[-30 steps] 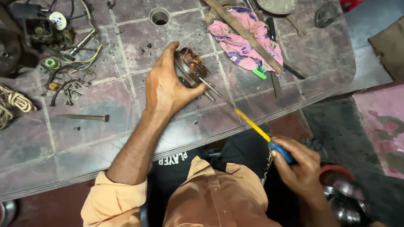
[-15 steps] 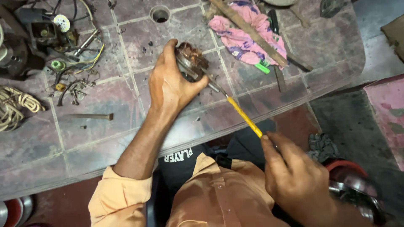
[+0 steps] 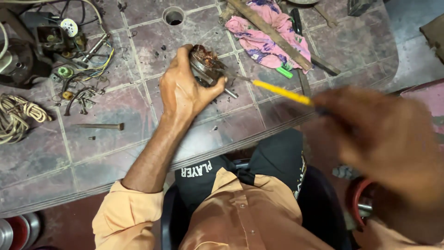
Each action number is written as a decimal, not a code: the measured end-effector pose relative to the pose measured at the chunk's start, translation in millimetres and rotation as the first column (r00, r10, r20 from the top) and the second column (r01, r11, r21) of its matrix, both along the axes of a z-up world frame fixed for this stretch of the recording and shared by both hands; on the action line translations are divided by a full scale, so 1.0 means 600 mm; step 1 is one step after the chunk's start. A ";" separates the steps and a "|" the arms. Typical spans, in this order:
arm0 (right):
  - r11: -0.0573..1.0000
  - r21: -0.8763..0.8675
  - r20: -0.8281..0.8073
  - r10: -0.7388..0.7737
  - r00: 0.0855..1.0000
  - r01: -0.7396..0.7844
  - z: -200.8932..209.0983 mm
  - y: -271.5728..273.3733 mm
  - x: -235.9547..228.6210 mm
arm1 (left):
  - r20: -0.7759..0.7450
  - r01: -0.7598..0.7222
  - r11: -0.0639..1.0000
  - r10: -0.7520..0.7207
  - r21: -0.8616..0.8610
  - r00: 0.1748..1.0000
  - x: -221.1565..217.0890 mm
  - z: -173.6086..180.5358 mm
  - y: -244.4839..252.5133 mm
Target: Dismantling and inspecting the internal copper winding of a small electric fan motor.
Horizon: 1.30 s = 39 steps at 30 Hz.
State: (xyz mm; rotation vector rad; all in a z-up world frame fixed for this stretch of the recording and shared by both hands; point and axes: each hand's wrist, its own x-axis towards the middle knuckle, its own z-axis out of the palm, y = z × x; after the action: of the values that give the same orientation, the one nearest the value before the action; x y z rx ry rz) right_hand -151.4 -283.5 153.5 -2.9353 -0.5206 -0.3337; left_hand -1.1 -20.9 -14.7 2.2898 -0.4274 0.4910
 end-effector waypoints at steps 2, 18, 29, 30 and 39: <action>0.998 0.063 -0.083 0.031 0.996 -0.026 0.002 -0.045 0.051 | 0.005 -0.001 1.000 0.001 -0.006 1.000 0.000 -0.001 0.003; 0.979 0.199 -0.001 -0.053 0.999 0.052 -0.048 -0.004 -0.025 | -0.044 -0.034 0.999 0.036 0.036 0.998 -0.001 0.000 -0.003; 0.900 -0.423 0.216 0.212 0.953 -0.104 -0.072 0.128 -0.096 | 0.005 -0.111 0.980 0.112 0.164 0.994 0.002 -0.005 -0.006; 0.978 -0.202 0.136 0.072 0.988 -0.043 -0.051 0.114 -0.087 | -0.021 -0.098 0.983 0.102 0.153 0.995 0.003 -0.004 -0.005; 0.503 0.678 -0.611 -0.019 0.791 0.536 -0.106 -0.027 -0.004 | 0.099 -0.141 0.977 0.126 0.162 0.987 0.006 -0.018 0.006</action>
State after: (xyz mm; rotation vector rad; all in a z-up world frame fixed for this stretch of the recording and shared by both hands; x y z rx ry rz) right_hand -153.6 -299.6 89.9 -1.9657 0.2232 0.2003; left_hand 2.5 -17.6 -25.5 2.4784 -0.3724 0.6473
